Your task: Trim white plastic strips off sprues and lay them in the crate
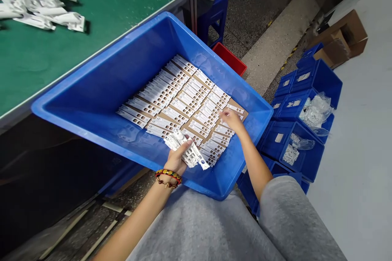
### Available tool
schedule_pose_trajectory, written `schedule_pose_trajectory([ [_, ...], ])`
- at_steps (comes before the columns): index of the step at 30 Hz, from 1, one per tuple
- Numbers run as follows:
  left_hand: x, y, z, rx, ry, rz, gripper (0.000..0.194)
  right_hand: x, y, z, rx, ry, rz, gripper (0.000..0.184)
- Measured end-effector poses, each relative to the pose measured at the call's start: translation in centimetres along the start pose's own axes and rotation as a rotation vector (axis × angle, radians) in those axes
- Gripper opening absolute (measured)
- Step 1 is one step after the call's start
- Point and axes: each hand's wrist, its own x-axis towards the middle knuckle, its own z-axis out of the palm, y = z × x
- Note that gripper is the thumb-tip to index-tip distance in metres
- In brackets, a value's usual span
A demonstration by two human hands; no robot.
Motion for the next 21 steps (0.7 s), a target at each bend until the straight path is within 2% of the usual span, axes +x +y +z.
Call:
schedule_pose_trajectory([
  [2, -0.3, 0.1, 0.2, 0.026, -0.005, 0.038, 0.047, -3.4, -1.8, 0.8, 0.286, -0.580, -0.146, 0.032],
  [3, -0.4, 0.2, 0.3, 0.049, -0.021, 0.055, 0.046, -5.0, -2.5, 1.2, 0.350, -0.770, -0.180, 0.033],
  [4, -0.5, 0.1, 0.3, 0.074, -0.041, 0.070, 0.046, -6.4, -3.1, 1.5, 0.387, -0.834, -0.203, 0.035],
  [6, -0.5, 0.0, 0.2, 0.115, -0.077, 0.076, 0.043, -8.3, -3.9, 1.5, 0.377, -0.838, -0.242, 0.034],
  [9, -0.2, -0.3, 0.0, 0.117, -0.073, 0.062, 0.040, -8.5, -3.9, -0.1, 0.269, -0.818, -0.309, 0.027],
  [11, 0.1, -0.5, -0.1, 0.093, -0.063, 0.057, 0.036, -7.2, -3.1, -1.6, 0.184, -0.763, -0.306, 0.021],
  [12, 0.2, -0.6, -0.1, 0.083, -0.059, 0.056, 0.035, -6.2, -2.6, -2.3, 0.098, -0.670, -0.277, 0.019],
  [13, 0.3, -0.7, -0.1, 0.075, -0.059, 0.055, 0.034, -5.1, -1.9, -2.9, -0.011, -0.538, -0.229, 0.019],
  [15, 0.5, -0.7, 0.0, 0.062, -0.062, 0.058, 0.033, -2.6, -0.6, -3.5, -0.301, -0.179, -0.094, 0.022],
  [17, 0.5, -0.7, 0.0, 0.051, -0.080, 0.060, 0.033, -0.1, 0.7, -3.6, -0.472, 0.053, 0.018, 0.027],
  [18, 0.5, -0.6, 0.0, 0.044, -0.091, 0.050, 0.033, 1.1, 1.3, -3.4, -0.520, 0.116, 0.055, 0.028],
  [21, 0.4, -0.5, 0.0, 0.029, -0.116, -0.002, 0.035, 4.1, 2.8, -2.5, -0.609, 0.183, 0.104, 0.028],
])
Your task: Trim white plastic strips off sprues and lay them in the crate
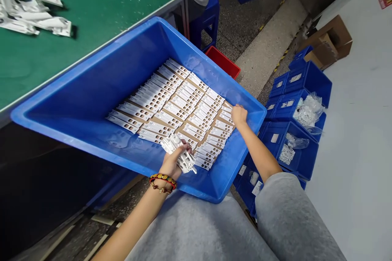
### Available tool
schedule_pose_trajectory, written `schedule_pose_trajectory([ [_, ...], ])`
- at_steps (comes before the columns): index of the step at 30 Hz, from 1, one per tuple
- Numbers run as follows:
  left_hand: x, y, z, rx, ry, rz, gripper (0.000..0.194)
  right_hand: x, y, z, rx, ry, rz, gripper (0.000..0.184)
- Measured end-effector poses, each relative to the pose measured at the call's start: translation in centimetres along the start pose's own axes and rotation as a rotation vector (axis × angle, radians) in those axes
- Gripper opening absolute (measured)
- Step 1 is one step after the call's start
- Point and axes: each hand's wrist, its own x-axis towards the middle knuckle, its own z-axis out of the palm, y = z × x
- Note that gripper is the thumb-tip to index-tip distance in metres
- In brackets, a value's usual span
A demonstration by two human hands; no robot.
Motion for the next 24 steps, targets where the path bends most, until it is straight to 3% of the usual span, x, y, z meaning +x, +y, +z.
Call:
schedule_pose_trajectory([
  [8, -0.1, 0.3, -0.1, -0.009, -0.005, -0.011, 0.039, 2.8, -0.4, 4.2, -0.117, 0.005, 0.006, 0.037],
  [13, -0.3, 0.4, 0.1, 0.000, 0.017, -0.031, 0.041, 2.7, -0.2, 5.0, -0.139, 0.024, 0.036, 0.032],
  [20, 0.1, -0.1, -0.4, -0.008, 0.014, -0.026, 0.040, 3.5, -0.2, 5.8, -0.113, -0.014, -0.030, 0.029],
  [24, 0.2, -0.3, -0.6, -0.007, -0.014, -0.026, 0.040, 3.8, 0.6, 6.6, -0.081, -0.015, -0.040, 0.036],
])
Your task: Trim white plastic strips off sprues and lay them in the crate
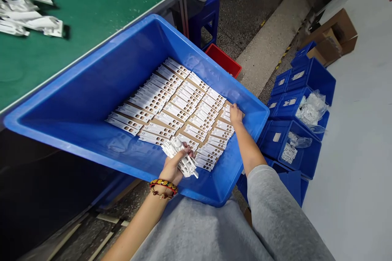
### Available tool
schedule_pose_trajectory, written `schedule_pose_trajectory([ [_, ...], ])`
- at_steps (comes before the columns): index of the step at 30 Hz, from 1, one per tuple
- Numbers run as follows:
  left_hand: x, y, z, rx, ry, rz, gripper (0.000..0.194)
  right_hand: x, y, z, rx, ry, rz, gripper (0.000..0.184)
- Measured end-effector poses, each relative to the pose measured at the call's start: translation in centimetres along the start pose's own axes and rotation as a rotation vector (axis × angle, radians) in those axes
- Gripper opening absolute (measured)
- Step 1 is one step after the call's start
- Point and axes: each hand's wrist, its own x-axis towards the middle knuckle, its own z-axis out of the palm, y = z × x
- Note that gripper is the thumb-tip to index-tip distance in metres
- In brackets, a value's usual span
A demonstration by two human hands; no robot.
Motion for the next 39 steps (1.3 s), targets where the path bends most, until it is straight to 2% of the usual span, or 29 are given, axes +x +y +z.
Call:
schedule_pose_trajectory([
  [4, 0.0, -0.1, 0.0, -0.014, 0.009, 0.010, 0.040, -0.2, 1.1, 0.6, 0.033, 0.049, -0.027, 0.040],
  [8, -0.3, 0.2, 0.2, -0.003, -0.008, -0.001, 0.039, -0.4, 1.4, 0.8, 0.068, 0.113, -0.022, 0.024],
  [12, -0.5, 0.3, 0.4, -0.007, 0.008, -0.002, 0.039, -0.4, 0.9, 1.1, 0.085, 0.110, -0.017, 0.016],
  [20, -0.4, 0.6, 0.6, 0.002, -0.017, -0.006, 0.038, -0.6, 0.8, 1.7, 0.047, 0.098, 0.186, 0.026],
  [24, -0.4, 0.7, 0.6, -0.002, -0.005, -0.021, 0.039, -0.7, 0.5, 1.9, 0.037, 0.115, 0.176, 0.033],
  [33, -0.3, 0.2, 0.3, 0.006, 0.003, -0.011, 0.041, -0.7, 0.5, 1.5, 0.087, 0.118, 0.142, 0.020],
  [39, -0.3, 0.3, 0.4, -0.003, 0.015, -0.007, 0.038, -0.7, 0.2, 2.3, 0.149, 0.156, 0.261, 0.027],
])
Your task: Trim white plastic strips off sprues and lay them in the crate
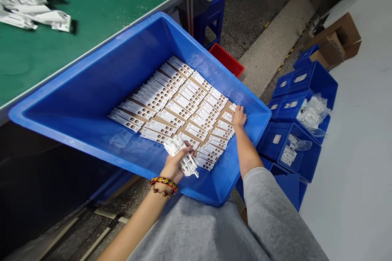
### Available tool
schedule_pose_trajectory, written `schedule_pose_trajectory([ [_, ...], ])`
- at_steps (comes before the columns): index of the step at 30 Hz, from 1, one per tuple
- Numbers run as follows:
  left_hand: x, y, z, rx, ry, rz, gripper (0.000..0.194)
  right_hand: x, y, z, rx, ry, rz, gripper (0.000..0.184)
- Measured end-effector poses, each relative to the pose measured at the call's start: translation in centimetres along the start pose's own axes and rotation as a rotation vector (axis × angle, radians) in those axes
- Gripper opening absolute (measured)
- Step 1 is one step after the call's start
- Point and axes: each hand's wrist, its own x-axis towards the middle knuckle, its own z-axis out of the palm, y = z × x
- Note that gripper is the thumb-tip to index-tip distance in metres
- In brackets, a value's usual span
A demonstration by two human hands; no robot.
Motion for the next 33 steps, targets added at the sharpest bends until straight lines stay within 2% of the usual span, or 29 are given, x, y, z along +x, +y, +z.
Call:
schedule_pose_trajectory([
  [3, -0.2, 0.3, 0.2, -0.005, -0.008, -0.013, 0.038, 0.2, 0.3, 0.8, 0.034, 0.000, 0.064, 0.032],
  [12, -0.4, 0.5, 0.4, 0.001, -0.001, -0.027, 0.041, 1.2, 1.0, 1.6, 0.089, -0.020, 0.047, 0.030],
  [15, -0.5, 0.5, 0.5, 0.012, 0.008, -0.025, 0.040, 0.9, 1.1, 1.4, 0.107, -0.024, -0.025, 0.026],
  [20, -0.5, 0.5, 0.5, 0.004, 0.011, -0.042, 0.041, -0.1, 0.9, 1.1, 0.141, -0.099, -0.330, 0.023],
  [22, -0.5, 0.5, 0.5, -0.004, 0.008, -0.047, 0.041, -0.5, 0.9, 1.1, 0.135, -0.108, -0.396, 0.020],
  [26, -0.5, 0.5, 0.4, -0.007, -0.016, -0.039, 0.038, -0.4, 1.2, 1.2, 0.115, -0.067, -0.379, 0.009],
  [33, -0.5, 0.4, 0.6, -0.008, -0.025, -0.025, 0.040, 0.3, 1.6, 1.2, 0.107, -0.054, -0.345, 0.006],
])
